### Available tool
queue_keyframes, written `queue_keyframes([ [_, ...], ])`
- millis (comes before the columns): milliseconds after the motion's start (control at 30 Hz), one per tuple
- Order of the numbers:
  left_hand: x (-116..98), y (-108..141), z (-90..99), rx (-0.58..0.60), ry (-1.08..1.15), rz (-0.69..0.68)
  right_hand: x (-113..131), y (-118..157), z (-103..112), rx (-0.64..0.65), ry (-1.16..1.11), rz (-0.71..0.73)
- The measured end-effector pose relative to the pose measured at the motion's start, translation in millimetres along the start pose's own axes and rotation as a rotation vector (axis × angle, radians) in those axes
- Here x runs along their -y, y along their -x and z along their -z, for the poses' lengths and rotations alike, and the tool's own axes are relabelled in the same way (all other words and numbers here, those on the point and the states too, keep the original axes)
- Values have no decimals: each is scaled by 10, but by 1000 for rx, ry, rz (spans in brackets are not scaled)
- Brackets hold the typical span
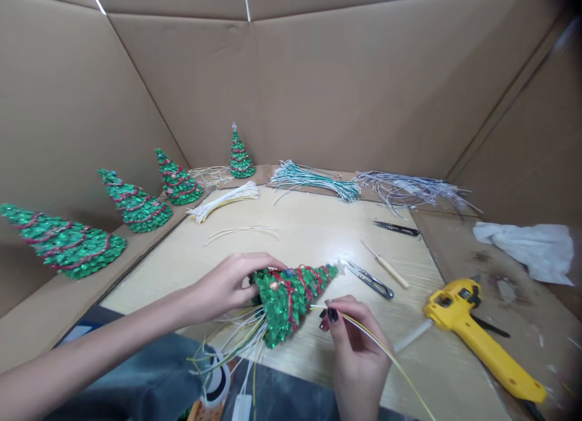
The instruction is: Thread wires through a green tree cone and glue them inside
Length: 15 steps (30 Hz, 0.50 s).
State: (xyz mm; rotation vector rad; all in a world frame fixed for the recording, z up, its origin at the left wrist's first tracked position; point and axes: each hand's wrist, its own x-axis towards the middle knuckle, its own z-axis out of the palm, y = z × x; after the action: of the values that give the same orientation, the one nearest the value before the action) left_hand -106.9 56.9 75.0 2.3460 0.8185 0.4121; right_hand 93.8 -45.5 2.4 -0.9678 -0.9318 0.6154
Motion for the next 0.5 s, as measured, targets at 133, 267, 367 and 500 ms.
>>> queue_keyframes([
  [133,-2,-26,12,79,129,31,-19,15,19,-14,50,-7],
  [267,29,-47,2,89,223,96,-13,17,17,-5,77,14],
  [367,45,-53,44,87,183,143,-13,10,3,19,97,32],
  [500,-56,-5,235,161,16,106,-45,1,5,71,188,-18],
])
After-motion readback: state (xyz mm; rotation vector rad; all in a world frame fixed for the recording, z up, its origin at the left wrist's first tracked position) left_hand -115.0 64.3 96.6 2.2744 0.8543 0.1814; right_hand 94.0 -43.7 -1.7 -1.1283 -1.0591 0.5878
